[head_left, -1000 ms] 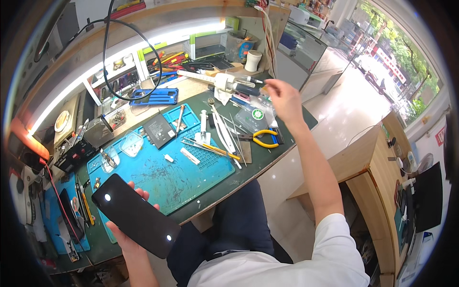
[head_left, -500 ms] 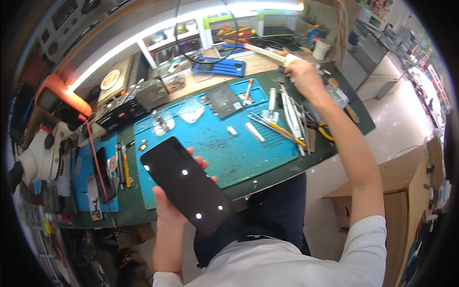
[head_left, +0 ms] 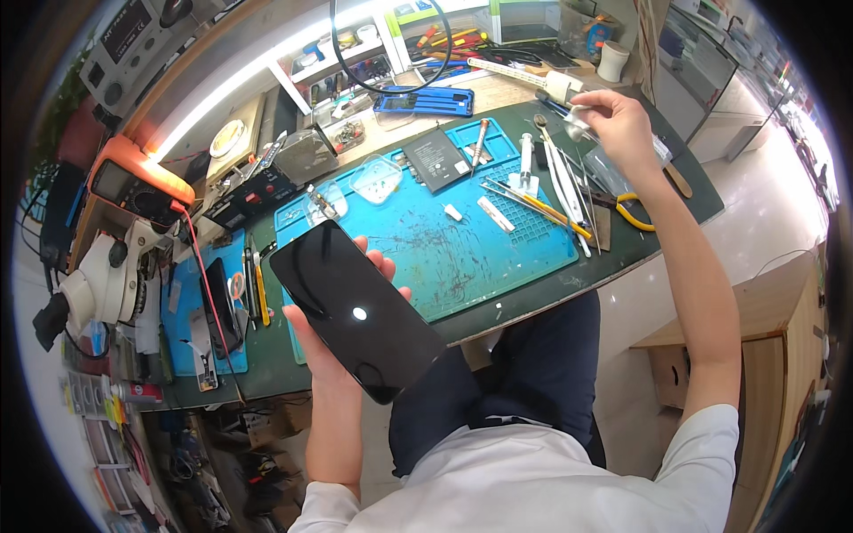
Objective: The person applies adhesive to the edges of a smartphone chassis, then aligns and attaches a new screen assembly. They wipe the exterior with a cloth, remove a protective film, and reconnect internal ribbon cables before closing the device.
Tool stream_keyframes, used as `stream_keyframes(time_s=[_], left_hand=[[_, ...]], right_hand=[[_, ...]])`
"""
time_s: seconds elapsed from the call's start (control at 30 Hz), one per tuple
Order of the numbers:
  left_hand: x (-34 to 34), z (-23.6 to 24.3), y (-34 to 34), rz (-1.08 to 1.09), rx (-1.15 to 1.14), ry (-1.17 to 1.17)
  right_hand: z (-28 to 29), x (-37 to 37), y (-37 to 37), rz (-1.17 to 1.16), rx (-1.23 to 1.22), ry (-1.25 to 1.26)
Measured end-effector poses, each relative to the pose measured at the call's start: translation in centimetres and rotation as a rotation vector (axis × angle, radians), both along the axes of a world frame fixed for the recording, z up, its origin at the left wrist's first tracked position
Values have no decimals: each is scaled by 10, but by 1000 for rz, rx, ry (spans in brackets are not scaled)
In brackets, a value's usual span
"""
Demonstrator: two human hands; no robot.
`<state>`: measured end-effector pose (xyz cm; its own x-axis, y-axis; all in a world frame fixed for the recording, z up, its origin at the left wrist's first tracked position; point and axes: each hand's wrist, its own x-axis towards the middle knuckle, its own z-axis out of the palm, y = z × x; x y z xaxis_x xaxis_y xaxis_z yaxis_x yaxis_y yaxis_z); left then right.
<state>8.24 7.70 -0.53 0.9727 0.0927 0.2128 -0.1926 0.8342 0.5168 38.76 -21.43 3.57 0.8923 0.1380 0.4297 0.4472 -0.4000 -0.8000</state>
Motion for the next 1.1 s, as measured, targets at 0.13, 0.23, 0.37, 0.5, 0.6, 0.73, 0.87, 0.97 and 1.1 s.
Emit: stream_keyframes(time_s=[0.13, 0.23, 0.37, 0.5, 0.6, 0.73, 0.87, 0.97, 1.1], left_hand=[[3, 2, 0, -13, -109, -32], [4, 6, -1, -34, -145, -51], [2, 9, 3, -47, -135, -96], [2, 13, 4, -7, -35, -71], [5, 18, 0, 34, 79, -55], [4, 19, 1, -11, 73, -77], [2, 21, 3, -1, 117, -93], [4, 21, 3, 1, 119, -95], [4, 22, 1, -14, 100, -102]], right_hand=[[4, -23, 4, 7, -211, -250], [3, -24, 1, -184, -667, -706], [24, -81, 19, -202, -649, -800], [39, -171, 52, 784, -133, 661], [35, -207, 73, 1045, 102, 1138], [31, -221, 88, 1106, 193, 1197], [28, -227, 91, 1100, 248, 1189], [28, -227, 89, 1087, 269, 1199], [27, -228, 88, 1087, 280, 1208]])
